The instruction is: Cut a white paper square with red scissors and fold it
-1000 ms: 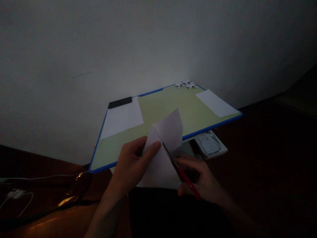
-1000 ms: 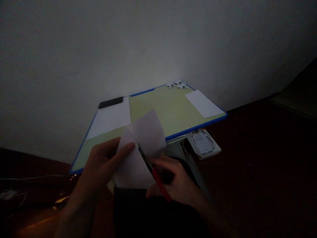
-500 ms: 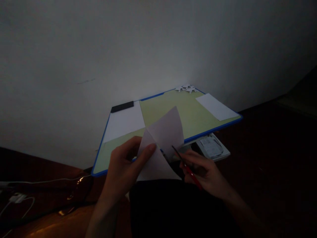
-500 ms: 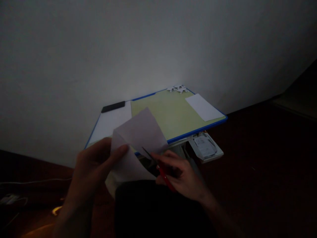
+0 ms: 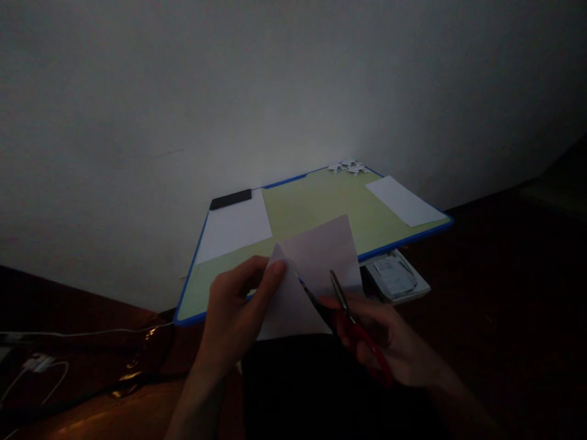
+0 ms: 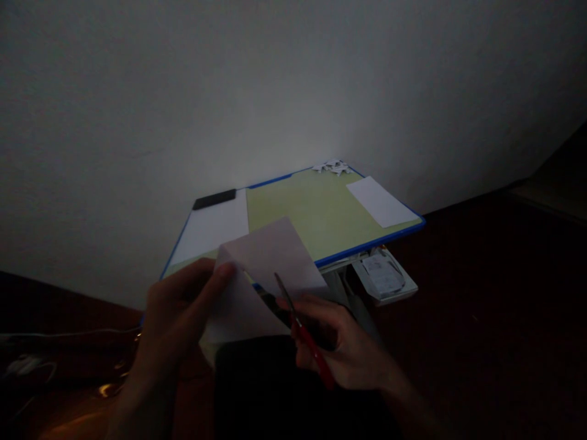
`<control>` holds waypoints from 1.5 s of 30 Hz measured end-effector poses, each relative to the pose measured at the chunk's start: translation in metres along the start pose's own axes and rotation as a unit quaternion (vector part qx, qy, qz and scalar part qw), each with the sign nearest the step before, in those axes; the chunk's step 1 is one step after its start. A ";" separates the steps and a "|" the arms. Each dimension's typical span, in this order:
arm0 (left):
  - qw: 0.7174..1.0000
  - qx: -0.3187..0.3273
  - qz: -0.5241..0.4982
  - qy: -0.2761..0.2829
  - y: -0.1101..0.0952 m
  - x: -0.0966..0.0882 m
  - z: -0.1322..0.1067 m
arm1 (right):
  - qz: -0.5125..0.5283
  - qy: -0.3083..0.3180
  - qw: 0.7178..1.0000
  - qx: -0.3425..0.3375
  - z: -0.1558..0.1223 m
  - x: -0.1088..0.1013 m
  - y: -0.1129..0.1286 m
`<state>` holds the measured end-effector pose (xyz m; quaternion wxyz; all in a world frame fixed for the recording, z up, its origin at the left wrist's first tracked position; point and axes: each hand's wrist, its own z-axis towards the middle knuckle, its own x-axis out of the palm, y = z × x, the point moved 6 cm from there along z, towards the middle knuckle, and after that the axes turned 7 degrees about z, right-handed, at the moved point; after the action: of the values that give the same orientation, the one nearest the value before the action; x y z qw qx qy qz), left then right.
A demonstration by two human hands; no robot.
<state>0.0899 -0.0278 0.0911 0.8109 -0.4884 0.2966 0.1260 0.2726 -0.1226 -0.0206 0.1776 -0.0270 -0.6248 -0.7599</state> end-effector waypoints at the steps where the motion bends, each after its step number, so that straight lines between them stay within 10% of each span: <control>1: 1.000 0.000 0.003 0.001 0.001 0.000 0.000 | 0.017 -0.012 1.000 0.005 0.000 0.000 -0.001; 19: 1.000 -0.013 -0.023 -0.003 0.005 0.001 0.000 | 0.067 -0.081 0.994 0.024 -0.004 -0.004 -0.028; 45: 0.999 0.040 -0.010 0.004 -0.014 0.007 -0.006 | -0.070 -0.074 0.995 -0.001 0.016 0.009 0.001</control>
<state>0.1007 -0.0400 0.0946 0.8301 -0.4587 0.2995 0.1039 0.2615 -0.1100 -0.0136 0.0773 -0.0396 -0.6357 -0.7670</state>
